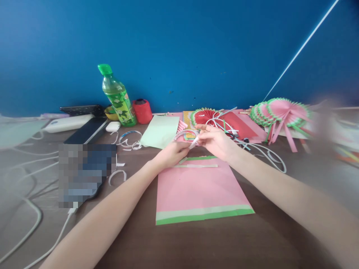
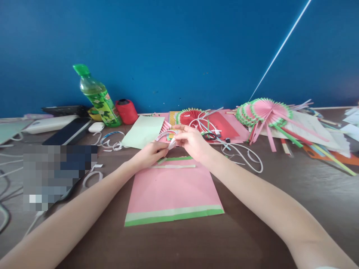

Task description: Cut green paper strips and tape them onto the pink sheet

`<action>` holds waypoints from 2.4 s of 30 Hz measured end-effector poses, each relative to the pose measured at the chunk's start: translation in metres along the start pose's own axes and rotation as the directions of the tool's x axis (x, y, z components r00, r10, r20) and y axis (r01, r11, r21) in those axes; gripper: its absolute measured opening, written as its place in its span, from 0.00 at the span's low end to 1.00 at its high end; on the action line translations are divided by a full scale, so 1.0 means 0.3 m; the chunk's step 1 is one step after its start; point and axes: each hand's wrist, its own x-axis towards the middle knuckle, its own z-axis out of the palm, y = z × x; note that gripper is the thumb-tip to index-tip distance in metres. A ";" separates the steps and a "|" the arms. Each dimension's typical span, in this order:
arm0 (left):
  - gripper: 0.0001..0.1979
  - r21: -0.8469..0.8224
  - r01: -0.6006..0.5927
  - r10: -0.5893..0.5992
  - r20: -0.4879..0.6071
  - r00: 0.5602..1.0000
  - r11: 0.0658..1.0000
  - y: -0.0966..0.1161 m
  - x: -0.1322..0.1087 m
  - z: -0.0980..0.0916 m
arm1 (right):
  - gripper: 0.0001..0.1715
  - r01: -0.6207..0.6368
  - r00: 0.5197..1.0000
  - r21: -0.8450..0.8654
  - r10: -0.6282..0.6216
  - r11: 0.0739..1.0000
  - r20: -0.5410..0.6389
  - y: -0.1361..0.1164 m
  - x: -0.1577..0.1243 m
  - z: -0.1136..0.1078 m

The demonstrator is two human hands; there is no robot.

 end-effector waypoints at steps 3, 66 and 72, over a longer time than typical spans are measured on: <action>0.11 0.013 -0.002 0.002 0.004 1.000 1.000 -0.007 0.002 0.001 | 0.17 -0.027 0.999 0.024 0.028 0.999 -0.025 0.007 -0.005 0.007; 0.23 0.585 -0.036 0.000 0.061 0.998 0.810 0.124 -0.288 0.032 | 0.33 0.434 0.819 -0.883 0.486 -0.180 0.304 -0.132 -0.162 0.006; 0.23 0.611 -0.034 -0.016 0.077 0.997 0.791 0.133 -0.285 0.025 | 0.31 0.287 0.862 -0.943 0.475 -0.167 0.178 -0.162 -0.238 -0.071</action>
